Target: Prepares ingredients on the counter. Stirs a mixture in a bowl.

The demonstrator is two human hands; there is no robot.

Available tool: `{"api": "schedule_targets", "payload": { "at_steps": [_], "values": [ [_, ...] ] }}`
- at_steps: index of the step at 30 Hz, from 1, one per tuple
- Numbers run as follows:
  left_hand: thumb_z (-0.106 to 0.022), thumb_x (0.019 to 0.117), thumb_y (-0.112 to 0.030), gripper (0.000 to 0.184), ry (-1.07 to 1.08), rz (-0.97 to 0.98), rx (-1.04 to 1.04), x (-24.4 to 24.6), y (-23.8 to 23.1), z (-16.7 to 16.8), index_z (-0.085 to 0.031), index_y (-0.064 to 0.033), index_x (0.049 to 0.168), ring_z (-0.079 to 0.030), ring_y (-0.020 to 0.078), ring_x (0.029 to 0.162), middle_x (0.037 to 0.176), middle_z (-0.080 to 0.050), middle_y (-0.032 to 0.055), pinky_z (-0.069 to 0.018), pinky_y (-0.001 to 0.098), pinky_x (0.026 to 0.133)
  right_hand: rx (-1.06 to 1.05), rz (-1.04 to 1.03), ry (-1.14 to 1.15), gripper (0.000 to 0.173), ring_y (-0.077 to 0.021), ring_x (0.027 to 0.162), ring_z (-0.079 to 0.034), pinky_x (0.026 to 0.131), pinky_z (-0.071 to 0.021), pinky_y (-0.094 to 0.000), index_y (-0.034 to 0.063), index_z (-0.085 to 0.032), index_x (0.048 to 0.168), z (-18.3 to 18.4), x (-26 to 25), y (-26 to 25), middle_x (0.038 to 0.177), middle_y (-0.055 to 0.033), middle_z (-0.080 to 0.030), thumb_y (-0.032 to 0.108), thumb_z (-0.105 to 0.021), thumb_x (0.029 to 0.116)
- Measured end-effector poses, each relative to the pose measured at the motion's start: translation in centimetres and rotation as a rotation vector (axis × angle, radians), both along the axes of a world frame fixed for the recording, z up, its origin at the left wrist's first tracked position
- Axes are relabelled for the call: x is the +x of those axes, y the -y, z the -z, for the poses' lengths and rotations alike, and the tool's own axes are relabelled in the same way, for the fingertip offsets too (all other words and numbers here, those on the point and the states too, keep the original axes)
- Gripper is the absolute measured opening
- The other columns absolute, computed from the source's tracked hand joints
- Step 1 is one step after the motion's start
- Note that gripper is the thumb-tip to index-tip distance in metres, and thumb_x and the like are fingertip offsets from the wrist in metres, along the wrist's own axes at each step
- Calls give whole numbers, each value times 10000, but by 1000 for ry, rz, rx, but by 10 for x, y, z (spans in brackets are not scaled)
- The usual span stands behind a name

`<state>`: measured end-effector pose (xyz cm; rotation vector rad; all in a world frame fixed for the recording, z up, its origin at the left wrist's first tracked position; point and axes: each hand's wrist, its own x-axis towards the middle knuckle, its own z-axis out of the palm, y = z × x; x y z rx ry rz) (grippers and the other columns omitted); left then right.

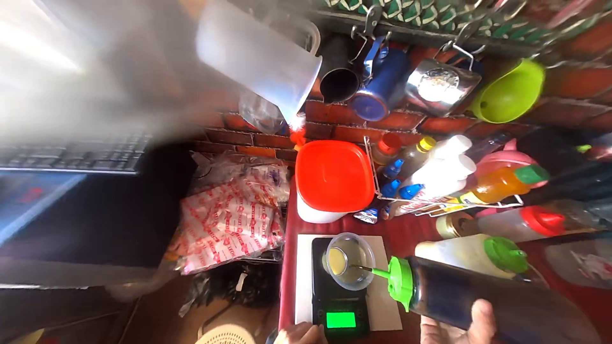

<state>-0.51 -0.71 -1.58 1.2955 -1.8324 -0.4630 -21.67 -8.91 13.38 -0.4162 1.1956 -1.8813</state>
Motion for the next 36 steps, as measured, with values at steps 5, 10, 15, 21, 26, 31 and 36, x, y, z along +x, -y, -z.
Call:
{"api": "schedule_targets", "payload": {
  "at_steps": [5,10,15,21,26,31,36],
  "values": [
    [-637,924,-122,209,5,7,12,0,1,-3,-646,-45,730,-649,194,538,604,-632,92,-539,333,498,-29,-16,12,445,-136,975,-754,814,-656,-366,177,-591,1205,-1,3,2,1054,8,-764,489,-726,919],
    [-634,924,-123,202,14,9,25,0,0,-4,-654,-48,738,-656,195,546,612,-639,91,-541,334,500,-23,-68,198,460,-161,989,-749,777,-653,-390,171,-654,1173,-14,6,7,1076,-25,-764,576,-504,1012],
    [-636,908,-148,246,38,-31,-6,-1,0,-2,-608,-82,672,-625,153,517,582,-610,55,-515,300,469,20,-58,324,465,-156,1013,-736,680,-651,-364,226,-640,1186,-11,1,8,1143,-14,-737,607,-423,1030],
    [-631,882,-158,261,38,-80,-57,-3,1,3,-559,-109,636,-570,118,473,545,-558,23,-472,261,434,101,6,213,479,-138,1026,-724,723,-646,-365,224,-605,1215,-18,7,9,1134,-2,-729,600,-358,1050],
    [-627,884,-161,283,24,-96,-32,-4,0,1,-548,-104,618,-578,130,475,545,-564,35,-480,280,435,31,-22,201,459,-141,1022,-734,780,-648,-371,190,-639,1152,-20,6,7,1092,-7,-754,579,-421,1040],
    [-623,877,-159,281,25,-107,-48,-5,0,1,-540,-110,613,-558,117,463,534,-548,25,-465,262,430,12,-18,217,438,-155,993,-742,756,-652,-388,189,-663,1112,-20,8,6,1061,-26,-755,581,-497,1007],
    [-621,874,-156,287,24,-120,-60,-6,0,2,-532,-112,605,-549,115,453,528,-540,23,-454,261,419,-28,-7,205,444,-175,994,-748,765,-655,-403,166,-675,1120,-18,7,7,1059,-49,-761,571,-587,963]
  ]
}}
